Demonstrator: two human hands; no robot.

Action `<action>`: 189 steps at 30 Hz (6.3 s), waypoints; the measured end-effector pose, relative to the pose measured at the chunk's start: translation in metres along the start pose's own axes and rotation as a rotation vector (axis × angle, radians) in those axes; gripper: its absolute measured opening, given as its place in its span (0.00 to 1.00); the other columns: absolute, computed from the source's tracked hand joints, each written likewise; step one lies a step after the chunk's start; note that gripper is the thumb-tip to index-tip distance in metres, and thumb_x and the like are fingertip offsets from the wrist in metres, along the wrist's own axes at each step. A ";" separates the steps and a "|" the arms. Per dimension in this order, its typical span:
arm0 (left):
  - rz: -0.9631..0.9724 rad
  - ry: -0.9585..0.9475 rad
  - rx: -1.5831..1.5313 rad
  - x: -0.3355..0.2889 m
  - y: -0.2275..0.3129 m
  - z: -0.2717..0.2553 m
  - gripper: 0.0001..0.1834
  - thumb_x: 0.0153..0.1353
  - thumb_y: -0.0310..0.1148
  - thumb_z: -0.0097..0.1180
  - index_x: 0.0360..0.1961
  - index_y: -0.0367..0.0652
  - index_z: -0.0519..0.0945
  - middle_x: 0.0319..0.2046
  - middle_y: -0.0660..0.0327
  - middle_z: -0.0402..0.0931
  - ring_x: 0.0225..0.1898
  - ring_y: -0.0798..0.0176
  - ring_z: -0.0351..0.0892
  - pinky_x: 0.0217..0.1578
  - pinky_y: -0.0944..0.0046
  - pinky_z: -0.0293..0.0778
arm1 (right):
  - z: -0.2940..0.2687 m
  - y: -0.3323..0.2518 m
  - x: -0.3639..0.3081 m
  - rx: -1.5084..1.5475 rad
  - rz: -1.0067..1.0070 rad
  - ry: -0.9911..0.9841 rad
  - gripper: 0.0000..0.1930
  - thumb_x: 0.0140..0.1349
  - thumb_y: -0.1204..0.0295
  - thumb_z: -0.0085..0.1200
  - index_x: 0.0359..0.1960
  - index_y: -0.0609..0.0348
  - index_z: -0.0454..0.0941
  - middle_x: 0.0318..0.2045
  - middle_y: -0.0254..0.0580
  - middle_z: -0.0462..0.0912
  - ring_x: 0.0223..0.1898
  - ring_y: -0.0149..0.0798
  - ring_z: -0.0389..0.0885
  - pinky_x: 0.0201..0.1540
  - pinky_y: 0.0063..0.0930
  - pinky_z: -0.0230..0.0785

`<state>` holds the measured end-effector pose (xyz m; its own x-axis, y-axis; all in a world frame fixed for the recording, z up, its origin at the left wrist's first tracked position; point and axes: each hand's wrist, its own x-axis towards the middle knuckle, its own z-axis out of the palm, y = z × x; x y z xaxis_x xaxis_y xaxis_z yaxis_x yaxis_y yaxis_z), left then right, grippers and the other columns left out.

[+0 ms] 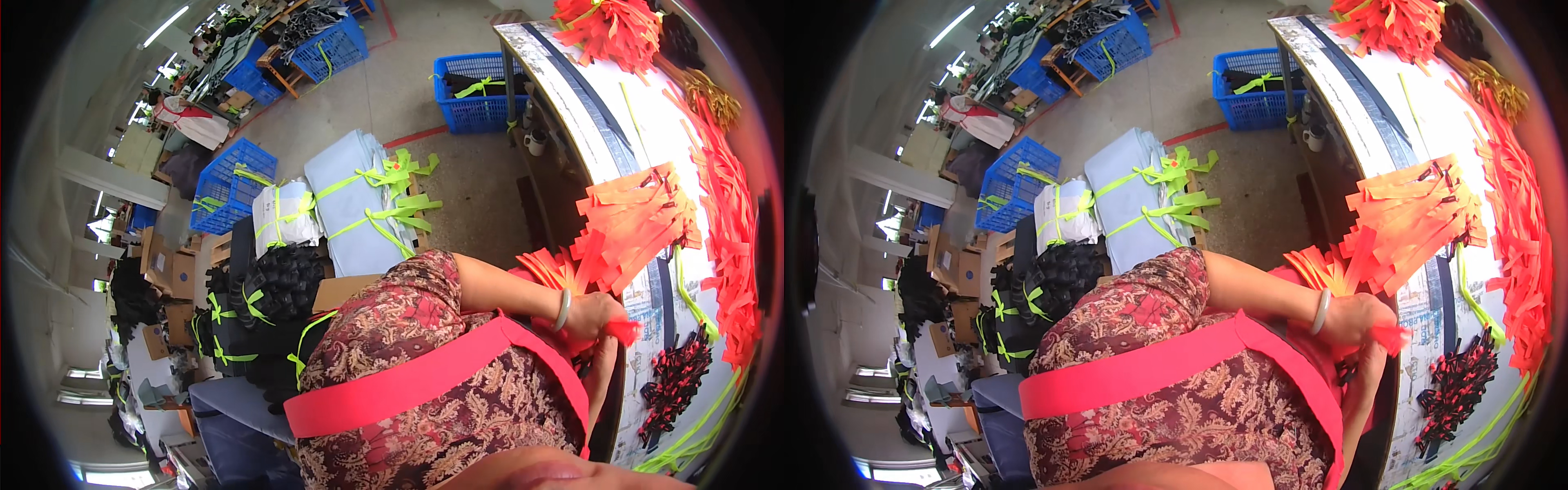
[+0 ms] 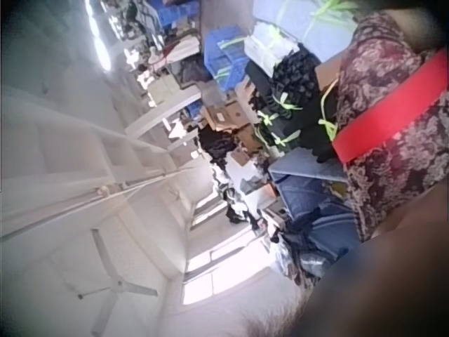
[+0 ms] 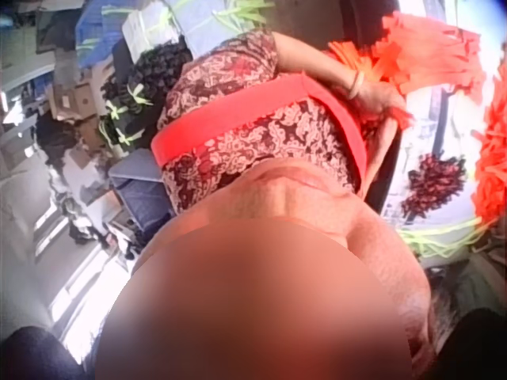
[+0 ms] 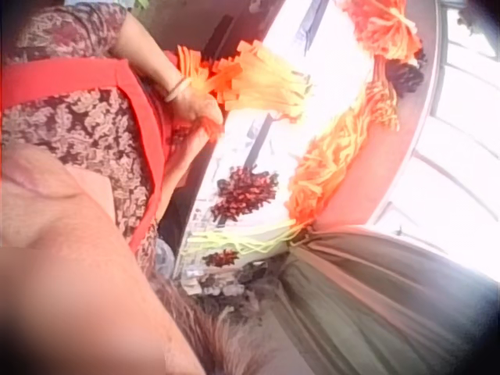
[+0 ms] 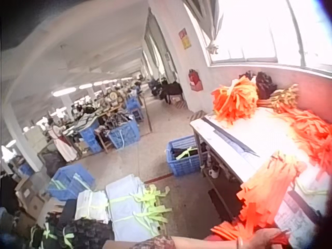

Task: Manually gathering and securing fabric strips with plastic ties to create tassels.

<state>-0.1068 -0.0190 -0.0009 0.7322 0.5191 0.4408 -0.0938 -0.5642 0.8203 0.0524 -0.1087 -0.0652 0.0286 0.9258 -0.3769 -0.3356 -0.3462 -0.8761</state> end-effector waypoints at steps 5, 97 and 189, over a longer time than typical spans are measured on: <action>-0.396 -0.115 -0.398 0.001 -0.014 -0.014 0.10 0.52 0.28 0.60 0.35 0.37 0.78 0.30 0.56 0.82 0.32 0.63 0.81 0.35 0.63 0.76 | 0.011 -0.032 -0.012 -0.213 -0.050 0.046 0.07 0.65 0.74 0.51 0.44 0.58 0.74 0.23 0.23 0.67 0.18 0.15 0.58 0.19 0.13 0.48; -0.432 -0.011 -0.413 0.059 -0.015 -0.052 0.05 0.53 0.25 0.60 0.32 0.36 0.82 0.28 0.60 0.83 0.30 0.68 0.82 0.34 0.66 0.77 | -0.074 -0.026 -0.001 0.134 -0.071 0.148 0.12 0.69 0.61 0.49 0.46 0.54 0.73 0.29 0.31 0.78 0.10 0.18 0.58 0.09 0.12 0.49; -0.600 -0.093 -0.535 0.004 -0.023 0.005 0.06 0.61 0.27 0.58 0.36 0.35 0.84 0.25 0.62 0.83 0.20 0.77 0.71 0.22 0.74 0.68 | 0.000 -0.043 -0.024 -0.079 0.000 0.178 0.12 0.63 0.61 0.59 0.33 0.56 0.75 0.26 0.29 0.78 0.27 0.19 0.73 0.29 0.10 0.60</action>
<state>-0.0979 -0.0074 -0.0199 0.8112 0.5671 -0.1430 0.0406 0.1893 0.9811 0.0658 -0.1157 -0.0186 0.1974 0.8866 -0.4183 -0.2607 -0.3639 -0.8942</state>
